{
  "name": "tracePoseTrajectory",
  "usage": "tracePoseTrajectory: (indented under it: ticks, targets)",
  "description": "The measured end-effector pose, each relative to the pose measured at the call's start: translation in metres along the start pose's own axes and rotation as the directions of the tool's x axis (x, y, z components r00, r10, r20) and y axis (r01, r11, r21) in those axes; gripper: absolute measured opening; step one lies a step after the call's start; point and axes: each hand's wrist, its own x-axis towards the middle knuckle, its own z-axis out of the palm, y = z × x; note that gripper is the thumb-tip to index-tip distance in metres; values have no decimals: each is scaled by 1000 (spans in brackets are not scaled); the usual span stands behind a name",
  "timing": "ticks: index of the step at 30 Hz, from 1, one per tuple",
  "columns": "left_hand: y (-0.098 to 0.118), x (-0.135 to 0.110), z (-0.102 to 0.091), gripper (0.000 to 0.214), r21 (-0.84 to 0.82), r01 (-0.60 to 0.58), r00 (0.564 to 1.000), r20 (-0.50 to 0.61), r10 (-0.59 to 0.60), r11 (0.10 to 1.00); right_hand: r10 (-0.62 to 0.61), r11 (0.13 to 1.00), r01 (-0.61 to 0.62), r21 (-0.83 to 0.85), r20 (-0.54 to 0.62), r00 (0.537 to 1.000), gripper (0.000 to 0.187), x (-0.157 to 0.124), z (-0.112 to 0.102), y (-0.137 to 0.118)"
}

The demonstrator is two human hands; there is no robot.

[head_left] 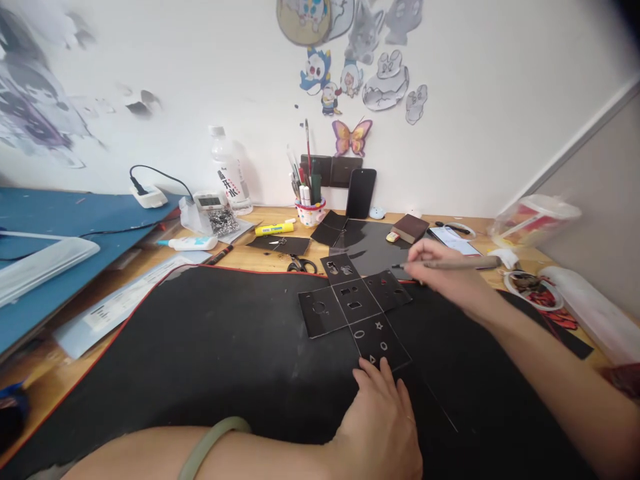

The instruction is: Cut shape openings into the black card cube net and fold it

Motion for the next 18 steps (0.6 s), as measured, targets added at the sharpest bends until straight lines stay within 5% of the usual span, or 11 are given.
tracePoseTrajectory:
  ticks: [2,6,14,16,18]
  targets:
    - [0,0,1,45,14,-16,1000,-24,16,1000,25,981,-43,190,93,995,15,-21,16,-6]
    - [1,1,-5,47,46,-49,993,108,43,998,64,899,-178,400,282,957,28,-42,38,-7]
    - [-1,3,-31,51,41,-66,930,364,46,997,106,853,-209,479,232,967,29,-46,44,7]
    - [2,2,-22,51,9,-37,946,322,32,999,127,848,-222,482,222,967,25,-46,44,11]
    - [19,-9,9,50,-90,6,986,168,9,996,140,838,-228,497,208,968,23,-47,45,15]
